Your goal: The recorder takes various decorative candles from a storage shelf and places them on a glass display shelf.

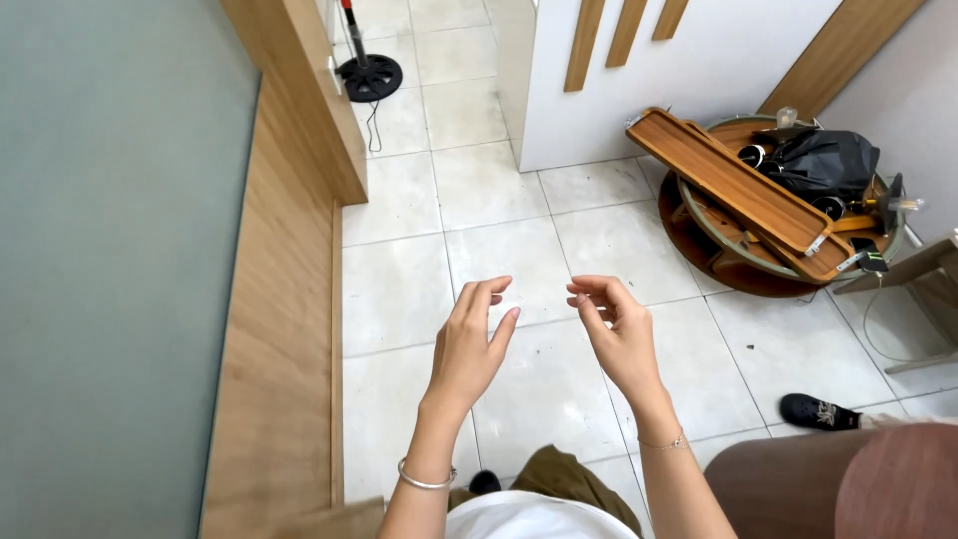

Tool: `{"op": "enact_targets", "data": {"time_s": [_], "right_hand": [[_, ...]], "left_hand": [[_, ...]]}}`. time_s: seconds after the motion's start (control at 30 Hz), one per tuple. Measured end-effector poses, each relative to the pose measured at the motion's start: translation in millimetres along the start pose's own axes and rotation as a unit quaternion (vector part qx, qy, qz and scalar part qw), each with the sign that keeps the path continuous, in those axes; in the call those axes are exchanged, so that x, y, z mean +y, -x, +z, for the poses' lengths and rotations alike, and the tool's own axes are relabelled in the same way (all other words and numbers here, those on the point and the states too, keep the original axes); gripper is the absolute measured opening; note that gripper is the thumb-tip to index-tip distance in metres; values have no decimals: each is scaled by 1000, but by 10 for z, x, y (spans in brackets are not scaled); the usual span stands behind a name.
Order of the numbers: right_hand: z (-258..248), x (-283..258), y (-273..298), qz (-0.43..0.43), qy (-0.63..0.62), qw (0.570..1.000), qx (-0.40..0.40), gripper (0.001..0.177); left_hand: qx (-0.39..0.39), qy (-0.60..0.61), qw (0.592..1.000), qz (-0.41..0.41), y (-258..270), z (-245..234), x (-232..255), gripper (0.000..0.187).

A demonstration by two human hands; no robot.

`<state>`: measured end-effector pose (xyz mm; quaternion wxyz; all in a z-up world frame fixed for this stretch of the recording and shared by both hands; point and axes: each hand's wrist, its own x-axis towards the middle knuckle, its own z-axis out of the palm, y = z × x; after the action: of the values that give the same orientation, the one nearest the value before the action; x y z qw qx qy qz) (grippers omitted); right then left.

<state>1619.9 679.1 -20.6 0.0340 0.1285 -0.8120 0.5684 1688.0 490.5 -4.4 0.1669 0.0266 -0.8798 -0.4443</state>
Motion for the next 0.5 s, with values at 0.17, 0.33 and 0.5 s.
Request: {"op": "enact_targets", "data": {"time_s": [0.17, 0.33, 0.5], "right_hand": [[247, 150, -1110, 0, 5, 1000, 13, 19], [463, 403, -2395, 4, 23, 1000, -1, 19], [669, 573, -3839, -30, 17, 999, -27, 19]], "left_hand": [[-5, 7, 1000, 1, -1086, 146, -456, 37], [-19, 18, 999, -41, -2322, 291, -752, 38], [32, 56, 998, 0, -3681, 427, -1136, 35]]}}
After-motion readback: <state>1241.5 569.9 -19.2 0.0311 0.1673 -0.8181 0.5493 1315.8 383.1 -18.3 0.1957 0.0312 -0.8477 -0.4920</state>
